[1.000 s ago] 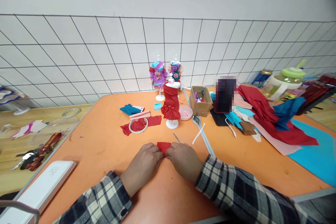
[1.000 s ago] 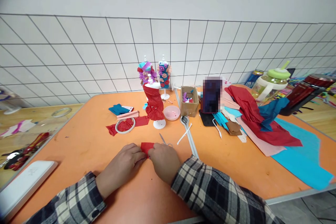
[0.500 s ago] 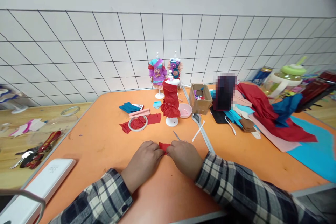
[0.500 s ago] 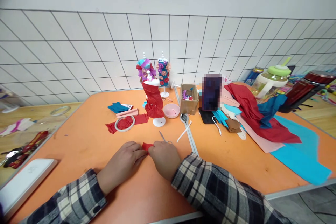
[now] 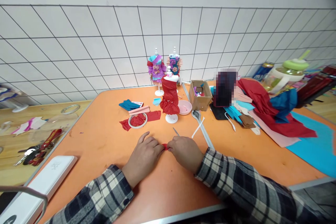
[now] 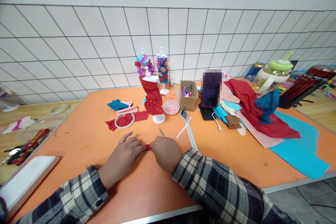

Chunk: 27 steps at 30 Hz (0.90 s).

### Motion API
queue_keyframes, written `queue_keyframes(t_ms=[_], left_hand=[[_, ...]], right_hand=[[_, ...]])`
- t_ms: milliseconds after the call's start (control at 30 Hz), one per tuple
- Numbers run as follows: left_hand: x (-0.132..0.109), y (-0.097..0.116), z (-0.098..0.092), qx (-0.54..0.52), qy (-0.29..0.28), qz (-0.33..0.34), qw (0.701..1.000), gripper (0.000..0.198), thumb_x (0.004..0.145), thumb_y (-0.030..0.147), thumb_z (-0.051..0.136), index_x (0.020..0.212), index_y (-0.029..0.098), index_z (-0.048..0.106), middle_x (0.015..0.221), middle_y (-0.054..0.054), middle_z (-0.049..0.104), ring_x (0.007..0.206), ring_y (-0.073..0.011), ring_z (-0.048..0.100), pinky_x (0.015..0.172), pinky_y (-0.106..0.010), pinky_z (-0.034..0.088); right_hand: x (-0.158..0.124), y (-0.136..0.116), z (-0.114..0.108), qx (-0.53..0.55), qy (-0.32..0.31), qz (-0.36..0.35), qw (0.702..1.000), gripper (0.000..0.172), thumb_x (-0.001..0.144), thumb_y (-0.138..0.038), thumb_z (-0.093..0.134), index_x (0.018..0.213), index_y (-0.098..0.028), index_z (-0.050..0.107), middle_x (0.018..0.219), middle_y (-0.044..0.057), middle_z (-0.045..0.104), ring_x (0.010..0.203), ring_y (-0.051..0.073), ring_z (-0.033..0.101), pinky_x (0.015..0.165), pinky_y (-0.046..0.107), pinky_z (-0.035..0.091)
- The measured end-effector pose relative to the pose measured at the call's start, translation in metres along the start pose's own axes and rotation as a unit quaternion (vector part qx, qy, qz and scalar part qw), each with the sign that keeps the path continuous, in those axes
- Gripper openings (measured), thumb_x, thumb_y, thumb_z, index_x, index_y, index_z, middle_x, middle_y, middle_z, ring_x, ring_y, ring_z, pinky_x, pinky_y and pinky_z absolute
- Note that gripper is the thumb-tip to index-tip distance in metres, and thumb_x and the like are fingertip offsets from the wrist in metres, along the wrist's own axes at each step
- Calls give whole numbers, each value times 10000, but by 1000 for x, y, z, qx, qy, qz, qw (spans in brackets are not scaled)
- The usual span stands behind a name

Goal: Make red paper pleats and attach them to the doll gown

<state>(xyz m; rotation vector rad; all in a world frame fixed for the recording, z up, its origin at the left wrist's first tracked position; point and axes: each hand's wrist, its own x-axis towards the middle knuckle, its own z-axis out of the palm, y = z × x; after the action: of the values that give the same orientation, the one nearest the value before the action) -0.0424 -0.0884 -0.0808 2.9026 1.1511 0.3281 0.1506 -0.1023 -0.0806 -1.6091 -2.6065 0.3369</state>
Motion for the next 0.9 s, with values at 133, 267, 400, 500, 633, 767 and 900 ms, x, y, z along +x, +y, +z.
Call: queue_keyframes(t_ms=[133, 267, 400, 500, 633, 767, 900], left_hand=[[0, -1, 3, 5, -2, 5, 1000, 197, 936, 226, 517, 1010, 219, 699, 779, -35, 666, 809, -198, 584, 934, -437, 401], [1, 1, 4, 12, -1, 6, 1000, 193, 928, 225, 530, 918, 214, 722, 899, -68, 673, 899, -228, 572, 792, -372, 456], [1, 3, 3, -5, 21, 18, 1000, 175, 911, 177, 541, 882, 198, 712, 1020, -71, 673, 968, -229, 569, 850, -375, 461], [1, 2, 2, -3, -7, 20, 1000, 171, 903, 145, 543, 878, 207, 700, 796, -25, 660, 795, -192, 585, 897, -403, 448], [0, 0, 2, -4, -12, 7, 1000, 203, 902, 124, 533, 902, 236, 702, 787, -2, 659, 799, -177, 613, 1035, -456, 361], [1, -1, 2, -13, -21, 1, 1000, 223, 903, 127, 526, 953, 249, 706, 824, -7, 682, 839, -182, 633, 1064, -469, 338], [1, -1, -1, -32, -9, 2, 999, 257, 910, 155, 496, 1048, 248, 692, 921, -33, 696, 914, -199, 632, 1075, -484, 337]], right_hand=[[0, 2, 1, 9, 18, -2, 1000, 259, 963, -254, 426, 927, -210, 678, 871, 52, 624, 751, 172, 606, 624, 275, 401], [0, 2, 1, 15, 34, -5, 999, 220, 956, -262, 456, 925, -212, 668, 887, 47, 624, 821, 178, 599, 646, 275, 397], [-1, 2, 1, 19, 58, -1, 998, 162, 934, -266, 502, 898, -226, 655, 866, 29, 635, 864, 187, 592, 657, 274, 387], [-1, 3, 3, 32, 64, -2, 997, 137, 929, -248, 506, 964, -236, 638, 883, 15, 648, 828, 178, 599, 628, 272, 376], [0, 5, 6, 29, 62, -20, 997, 169, 938, -232, 486, 922, -220, 654, 868, 26, 644, 829, 179, 598, 652, 276, 384], [-1, 10, 10, 35, 57, -23, 998, 184, 941, -243, 491, 899, -217, 668, 871, 28, 640, 847, 178, 591, 695, 281, 400], [-2, 12, 12, 35, 63, -15, 997, 182, 944, -239, 483, 912, -205, 659, 889, 33, 641, 869, 184, 585, 715, 286, 411]])
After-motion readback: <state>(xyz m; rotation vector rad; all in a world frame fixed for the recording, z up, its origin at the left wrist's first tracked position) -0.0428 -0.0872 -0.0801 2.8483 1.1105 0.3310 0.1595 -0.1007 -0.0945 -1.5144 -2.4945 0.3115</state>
